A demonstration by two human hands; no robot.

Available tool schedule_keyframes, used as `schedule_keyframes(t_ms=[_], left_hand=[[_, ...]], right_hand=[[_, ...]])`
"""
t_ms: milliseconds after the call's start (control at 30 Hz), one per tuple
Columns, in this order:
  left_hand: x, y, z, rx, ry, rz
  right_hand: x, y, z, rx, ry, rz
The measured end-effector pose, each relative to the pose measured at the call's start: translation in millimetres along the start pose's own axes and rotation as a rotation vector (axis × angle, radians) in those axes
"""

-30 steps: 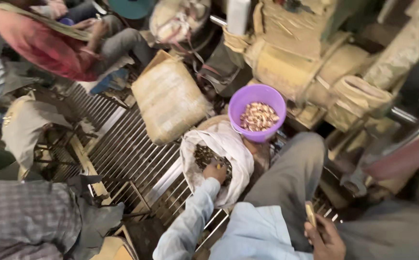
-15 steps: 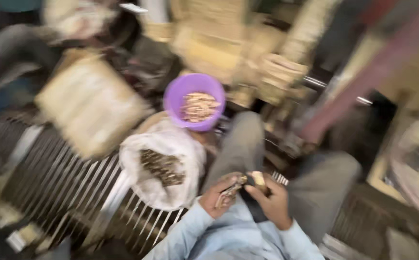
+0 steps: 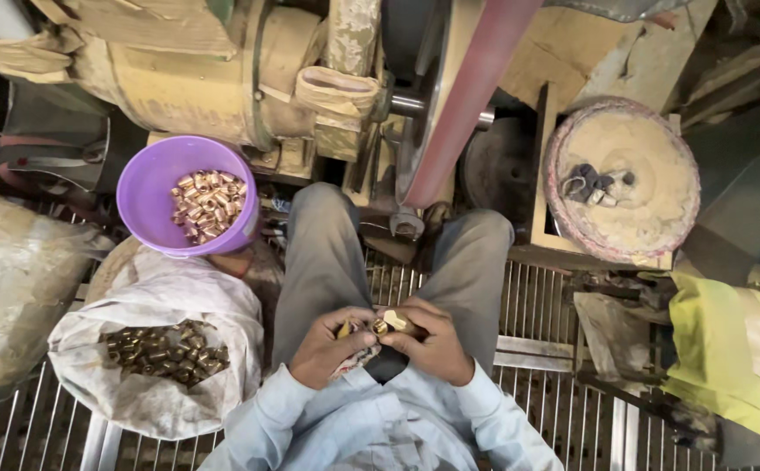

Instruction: The person sits on a metal grate floor and repeatedly picks up small brass-colored metal parts from a white sack. They press each part against a vertical belt sander to smooth its surface, then place the finished part into a purple bucket.

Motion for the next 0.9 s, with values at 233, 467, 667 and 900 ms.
schedule_keyframes(t_ms=[233,467,667,900], left_hand=[[35,-6,5,0.072,-0.393,0.077],[52,-9,9,0.067,-0.862,0.136],[36,-9,1,-0.026,-0.532,0.095],[39,-7,-3,0.011,-0.477,0.035]], right_hand=[[-31,3,-23,-0.054,0.664,-0.040],[-39,12,-23,-0.173,0.981,-0.012],[-46,12,-25,-0.125,0.930,-0.065],[-55,13,-24,-0.058,1.056,-0.100]])
Point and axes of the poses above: each hand's wrist, its own y-axis away from the middle knuckle, its own z-axis out of the palm, x = y × z, the point moved 5 cm from there along -y, towards the middle knuckle, and after that the axes turned 12 degrees about -x, right-handed, at the moved point
